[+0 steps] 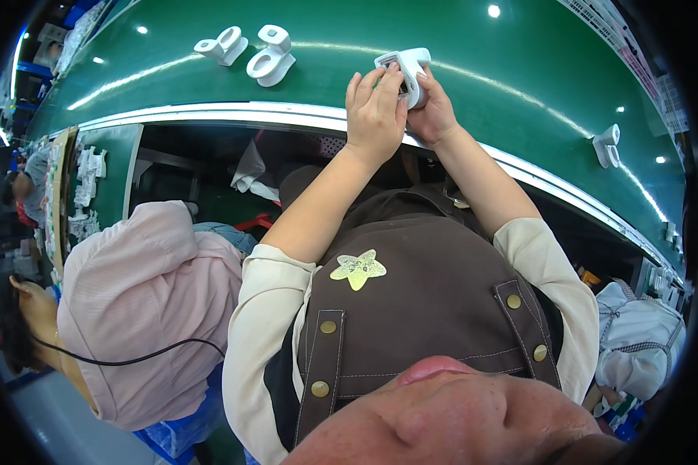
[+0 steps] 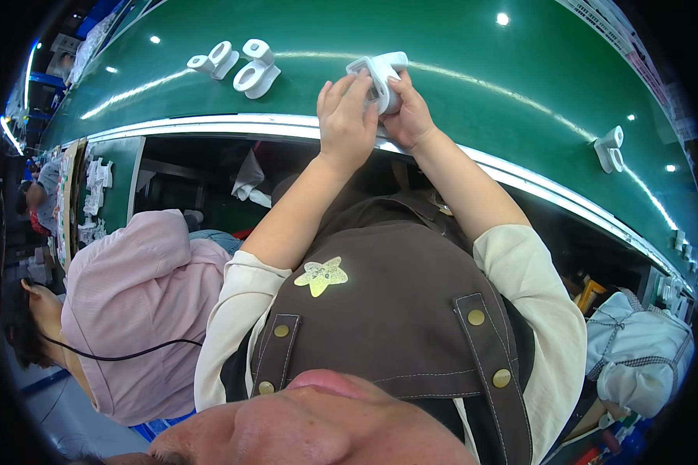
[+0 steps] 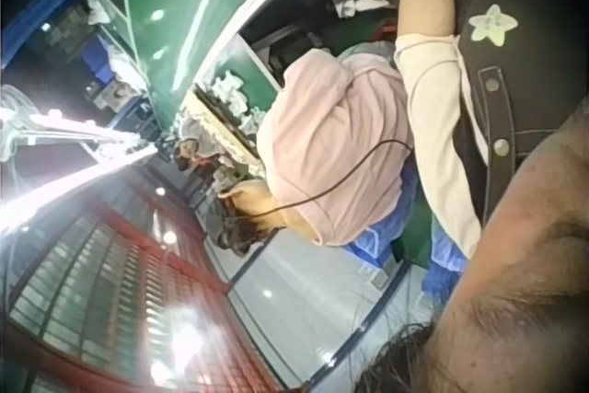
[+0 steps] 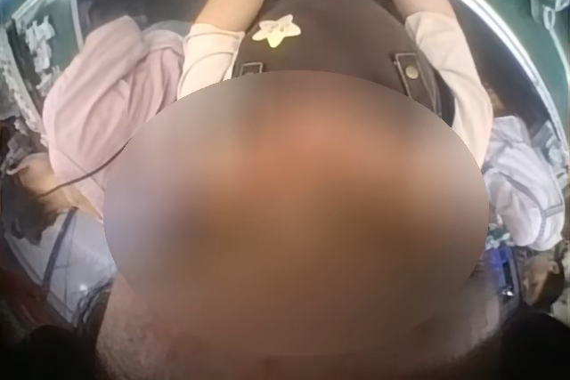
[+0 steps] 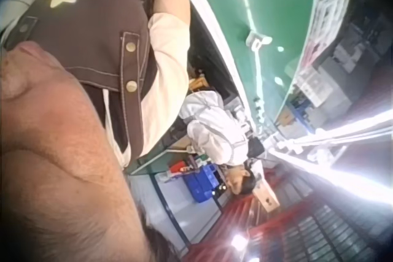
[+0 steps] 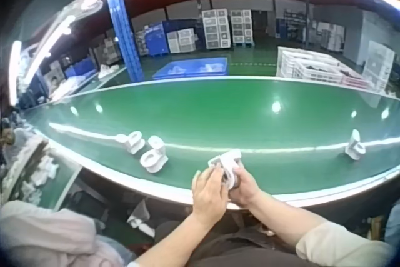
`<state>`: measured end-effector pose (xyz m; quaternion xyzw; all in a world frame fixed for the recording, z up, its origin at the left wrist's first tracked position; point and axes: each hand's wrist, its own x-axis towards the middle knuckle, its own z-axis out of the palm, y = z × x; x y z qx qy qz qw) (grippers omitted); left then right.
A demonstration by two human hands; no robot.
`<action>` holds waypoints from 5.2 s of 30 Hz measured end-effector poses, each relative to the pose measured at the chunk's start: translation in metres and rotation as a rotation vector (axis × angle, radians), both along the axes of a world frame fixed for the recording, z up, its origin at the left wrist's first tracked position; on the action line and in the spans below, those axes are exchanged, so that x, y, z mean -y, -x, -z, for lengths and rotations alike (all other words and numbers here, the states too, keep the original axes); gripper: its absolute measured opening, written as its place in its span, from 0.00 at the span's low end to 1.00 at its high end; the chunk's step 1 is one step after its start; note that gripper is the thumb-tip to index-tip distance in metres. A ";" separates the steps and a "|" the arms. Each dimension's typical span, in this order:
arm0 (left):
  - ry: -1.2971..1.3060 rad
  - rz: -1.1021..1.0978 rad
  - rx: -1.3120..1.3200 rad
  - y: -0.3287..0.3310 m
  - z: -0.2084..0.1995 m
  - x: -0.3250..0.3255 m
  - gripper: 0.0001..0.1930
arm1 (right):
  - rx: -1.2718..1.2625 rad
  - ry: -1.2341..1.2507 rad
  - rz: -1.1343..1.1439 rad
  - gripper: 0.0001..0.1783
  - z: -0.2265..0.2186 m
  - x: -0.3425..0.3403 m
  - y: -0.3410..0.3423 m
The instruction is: Assembling small plastic components by inserting metal contacts into plastic housings on a production line.
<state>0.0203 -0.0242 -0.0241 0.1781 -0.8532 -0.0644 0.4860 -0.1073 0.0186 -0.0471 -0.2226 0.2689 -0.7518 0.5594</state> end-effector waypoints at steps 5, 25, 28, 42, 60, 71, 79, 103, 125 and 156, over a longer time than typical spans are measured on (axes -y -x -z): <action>-0.124 0.340 -0.131 -0.006 0.001 0.017 0.28 | 0.080 -0.045 0.119 0.25 -0.003 0.005 -0.002; -0.044 -0.074 0.213 -0.018 0.035 0.052 0.07 | -0.020 0.919 -0.223 0.27 -0.194 -0.125 0.018; -0.044 -0.078 0.214 -0.017 0.037 0.054 0.07 | -0.049 1.005 -0.309 0.27 -0.197 -0.120 0.018; -0.082 -0.031 0.234 -0.012 0.032 0.061 0.04 | -0.630 0.090 0.251 0.43 -0.123 -0.022 0.045; -0.063 -0.074 0.240 -0.024 0.030 0.065 0.04 | -1.823 -0.453 0.444 0.47 -0.064 0.022 0.073; -0.078 -0.057 0.262 -0.022 0.030 0.064 0.04 | -1.381 -0.382 0.713 0.50 -0.036 -0.019 0.107; 0.032 0.211 0.309 0.033 0.014 0.053 0.16 | -1.575 -0.474 0.817 0.47 -0.014 -0.042 0.112; 0.142 0.133 0.721 0.076 0.014 0.013 0.08 | -1.876 -0.418 0.945 0.40 -0.001 -0.039 0.129; -1.323 0.313 -0.693 -0.050 0.029 0.127 0.10 | -1.373 -0.516 0.461 0.45 0.004 0.091 -0.011; -0.485 -0.166 0.381 -0.029 0.023 0.097 0.06 | -0.913 -0.714 0.323 0.45 -0.028 0.054 0.055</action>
